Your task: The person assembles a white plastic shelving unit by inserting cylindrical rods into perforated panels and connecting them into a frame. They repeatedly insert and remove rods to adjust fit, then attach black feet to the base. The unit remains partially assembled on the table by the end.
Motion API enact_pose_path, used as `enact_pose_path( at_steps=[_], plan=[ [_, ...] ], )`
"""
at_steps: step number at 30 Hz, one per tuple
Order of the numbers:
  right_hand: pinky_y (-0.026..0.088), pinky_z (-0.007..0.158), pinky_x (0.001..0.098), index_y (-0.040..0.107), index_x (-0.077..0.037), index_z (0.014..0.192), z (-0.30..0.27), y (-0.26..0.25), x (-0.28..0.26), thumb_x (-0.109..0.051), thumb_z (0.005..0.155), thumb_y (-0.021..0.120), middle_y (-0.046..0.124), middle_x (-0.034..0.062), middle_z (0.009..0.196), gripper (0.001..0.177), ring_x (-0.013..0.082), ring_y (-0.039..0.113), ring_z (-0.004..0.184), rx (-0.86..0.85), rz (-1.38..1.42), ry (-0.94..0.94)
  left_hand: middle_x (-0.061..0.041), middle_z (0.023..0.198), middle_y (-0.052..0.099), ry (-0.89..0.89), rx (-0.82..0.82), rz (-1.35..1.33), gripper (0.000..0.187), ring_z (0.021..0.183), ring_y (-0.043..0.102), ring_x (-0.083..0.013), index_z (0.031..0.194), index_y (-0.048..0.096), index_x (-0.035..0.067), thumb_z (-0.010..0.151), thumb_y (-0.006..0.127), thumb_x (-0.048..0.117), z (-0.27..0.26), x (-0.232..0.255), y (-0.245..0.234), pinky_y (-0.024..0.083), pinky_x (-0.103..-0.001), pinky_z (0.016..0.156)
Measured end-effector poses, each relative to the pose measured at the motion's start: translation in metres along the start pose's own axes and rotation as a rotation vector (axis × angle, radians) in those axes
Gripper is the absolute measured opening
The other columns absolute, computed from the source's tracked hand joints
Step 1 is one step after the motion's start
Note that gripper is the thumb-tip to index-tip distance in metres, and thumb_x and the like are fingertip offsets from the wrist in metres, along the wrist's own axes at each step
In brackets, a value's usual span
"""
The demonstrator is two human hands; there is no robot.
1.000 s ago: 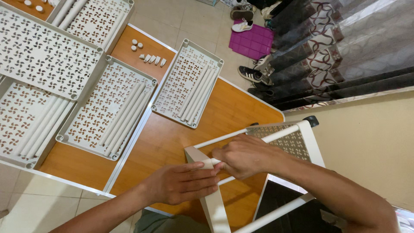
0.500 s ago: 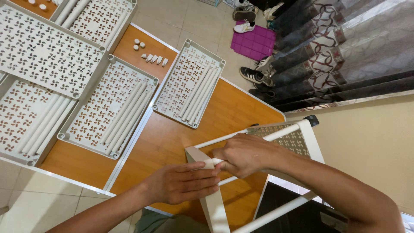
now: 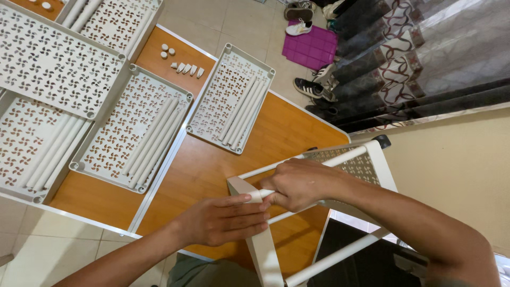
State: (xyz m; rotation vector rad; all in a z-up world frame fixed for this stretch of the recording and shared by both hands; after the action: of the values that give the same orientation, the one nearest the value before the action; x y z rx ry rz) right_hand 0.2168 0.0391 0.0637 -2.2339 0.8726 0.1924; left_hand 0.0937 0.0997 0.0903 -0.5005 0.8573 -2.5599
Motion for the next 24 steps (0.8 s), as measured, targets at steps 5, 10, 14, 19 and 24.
enact_pose_path(
  at_steps=[5,10,14,19,24],
  plan=[
    [0.050,0.061,0.0519,0.070,-0.008,0.091,0.0010,-0.0008,-0.0033,-0.030,0.091,0.065,0.066,0.0162,0.063,0.023,0.0378,0.066,0.063,-0.007,-0.026,-0.040,-0.002,0.143,0.063,0.011,-0.005,-0.016,0.037,0.139,0.057,-0.0166,0.137,0.065,0.011,0.100,0.063,0.010,0.0005,-0.0008,-0.0006,0.042,-0.037,0.122],
    [0.049,0.061,0.0527,0.071,-0.008,0.090,0.0012,-0.0023,-0.0035,-0.028,0.089,0.065,0.065,0.0180,0.062,0.021,0.0393,0.066,0.063,0.010,0.010,-0.058,-0.002,0.143,0.063,0.009,0.004,-0.034,0.036,0.139,0.057,-0.0183,0.135,0.066,0.010,0.098,0.063,0.012,0.0025,-0.0018,-0.0024,0.048,-0.037,0.119],
    [0.049,0.059,0.0518,0.070,-0.005,0.086,0.0015,-0.0021,-0.0038,-0.028,0.089,0.066,0.064,0.0181,0.060,0.023,0.0387,0.065,0.061,0.025,0.013,-0.080,0.000,0.143,0.063,0.003,0.016,-0.052,0.035,0.139,0.057,-0.0180,0.133,0.067,0.011,0.099,0.063,0.012,0.0028,-0.0029,-0.0040,0.052,-0.037,0.117],
    [0.049,0.056,0.0504,0.068,-0.006,0.083,0.0044,0.0046,0.0020,-0.033,0.091,0.064,0.062,0.0154,0.055,0.028,0.0353,0.063,0.051,-0.032,0.029,-0.028,0.001,0.142,0.064,-0.019,0.019,-0.070,0.033,0.139,0.057,-0.0172,0.133,0.068,0.013,0.100,0.063,0.012,0.0024,-0.0039,-0.0035,0.052,-0.037,0.116],
    [0.047,0.055,0.0507,0.067,-0.005,0.080,0.0042,0.0044,0.0003,-0.041,0.094,0.063,0.061,0.0160,0.053,0.038,0.0358,0.062,0.051,-0.026,0.032,-0.053,0.001,0.142,0.063,-0.007,0.033,-0.051,0.031,0.139,0.057,-0.0174,0.132,0.069,0.013,0.101,0.063,0.012,0.0014,-0.0031,-0.0028,0.052,-0.037,0.115]
  ],
)
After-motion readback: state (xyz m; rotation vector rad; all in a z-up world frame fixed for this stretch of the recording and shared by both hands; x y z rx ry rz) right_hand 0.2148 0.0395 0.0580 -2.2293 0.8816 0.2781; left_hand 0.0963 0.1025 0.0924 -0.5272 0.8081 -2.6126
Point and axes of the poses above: each hand's wrist, its own z-axis towards the middle knuckle, its own y-axis out of the palm, x = y × z, the point moved 10 cm from there along z, towards the middle knuckle
